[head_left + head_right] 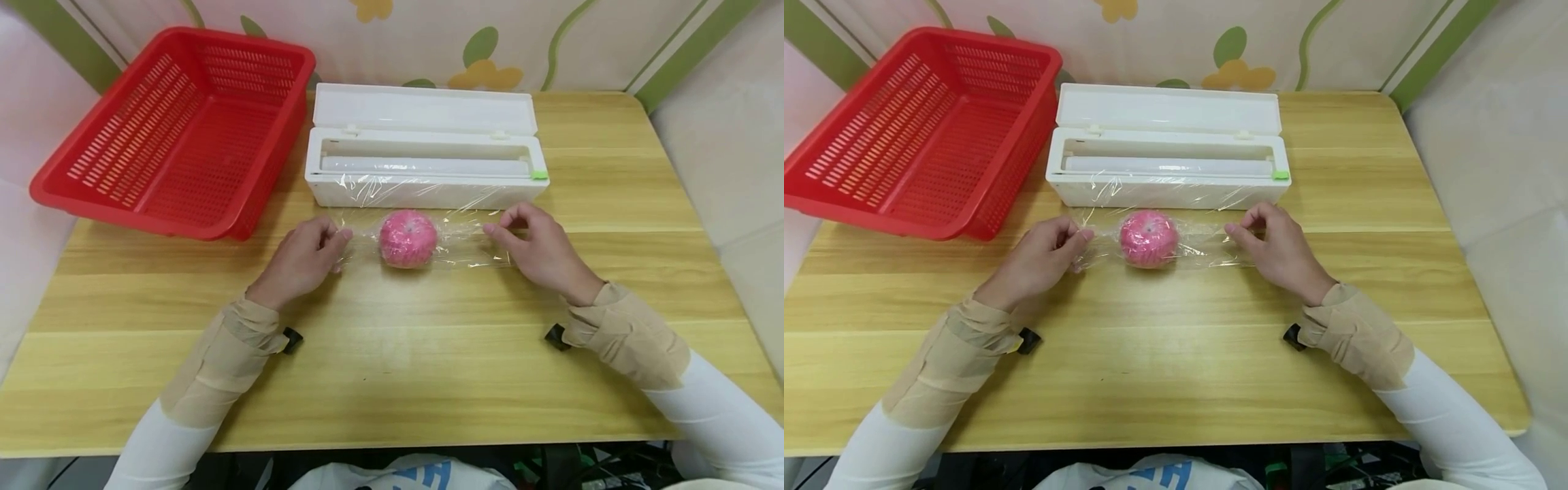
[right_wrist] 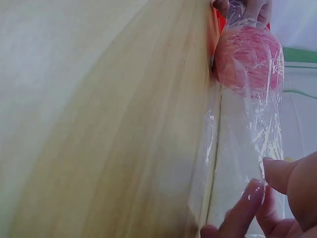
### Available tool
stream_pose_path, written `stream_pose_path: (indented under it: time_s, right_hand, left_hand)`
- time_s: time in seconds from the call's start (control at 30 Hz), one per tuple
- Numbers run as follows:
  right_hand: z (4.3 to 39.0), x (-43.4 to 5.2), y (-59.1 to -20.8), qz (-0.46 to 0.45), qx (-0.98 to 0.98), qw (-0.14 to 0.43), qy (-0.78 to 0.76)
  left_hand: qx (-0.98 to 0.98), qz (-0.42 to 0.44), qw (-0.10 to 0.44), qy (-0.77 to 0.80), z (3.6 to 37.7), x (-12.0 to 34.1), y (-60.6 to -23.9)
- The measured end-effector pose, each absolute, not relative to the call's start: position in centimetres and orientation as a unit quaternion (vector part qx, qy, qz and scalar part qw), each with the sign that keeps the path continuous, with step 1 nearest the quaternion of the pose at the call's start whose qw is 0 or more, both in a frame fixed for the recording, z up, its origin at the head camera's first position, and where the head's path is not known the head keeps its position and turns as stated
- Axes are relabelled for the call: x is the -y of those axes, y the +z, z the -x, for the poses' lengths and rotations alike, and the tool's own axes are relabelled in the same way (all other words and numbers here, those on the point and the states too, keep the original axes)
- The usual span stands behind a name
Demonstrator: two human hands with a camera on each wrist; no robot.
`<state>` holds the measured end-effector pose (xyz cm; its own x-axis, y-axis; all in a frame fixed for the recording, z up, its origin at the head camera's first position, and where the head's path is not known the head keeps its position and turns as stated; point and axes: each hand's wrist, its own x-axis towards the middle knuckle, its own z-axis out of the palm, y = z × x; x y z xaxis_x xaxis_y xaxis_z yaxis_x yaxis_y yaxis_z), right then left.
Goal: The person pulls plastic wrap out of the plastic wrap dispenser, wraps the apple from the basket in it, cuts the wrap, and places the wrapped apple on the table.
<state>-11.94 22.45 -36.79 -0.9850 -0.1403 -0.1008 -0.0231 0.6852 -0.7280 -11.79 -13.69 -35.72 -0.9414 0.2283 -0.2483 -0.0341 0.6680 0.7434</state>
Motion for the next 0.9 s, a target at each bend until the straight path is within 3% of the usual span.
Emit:
stream_pose_path:
  time_s: [0.2, 0.47, 0.9]
  right_hand:
    - [11.8, -22.0, -37.0, 0.047, -0.93, 0.066, -0.359]
    - [11.6, -21.4, -37.3, 0.078, -0.942, -0.011, -0.326]
    - [11.2, -21.5, -36.1, 0.035, -0.937, 0.051, -0.345]
  left_hand:
    - [-0.906, -0.058, 0.148, 0.393, 12.0, 14.0, -35.7]
    - [-0.908, -0.054, 0.138, 0.391, 12.3, 14.1, -35.7]
    - [-0.893, -0.039, 0.164, 0.417, 12.8, 13.4, -36.1]
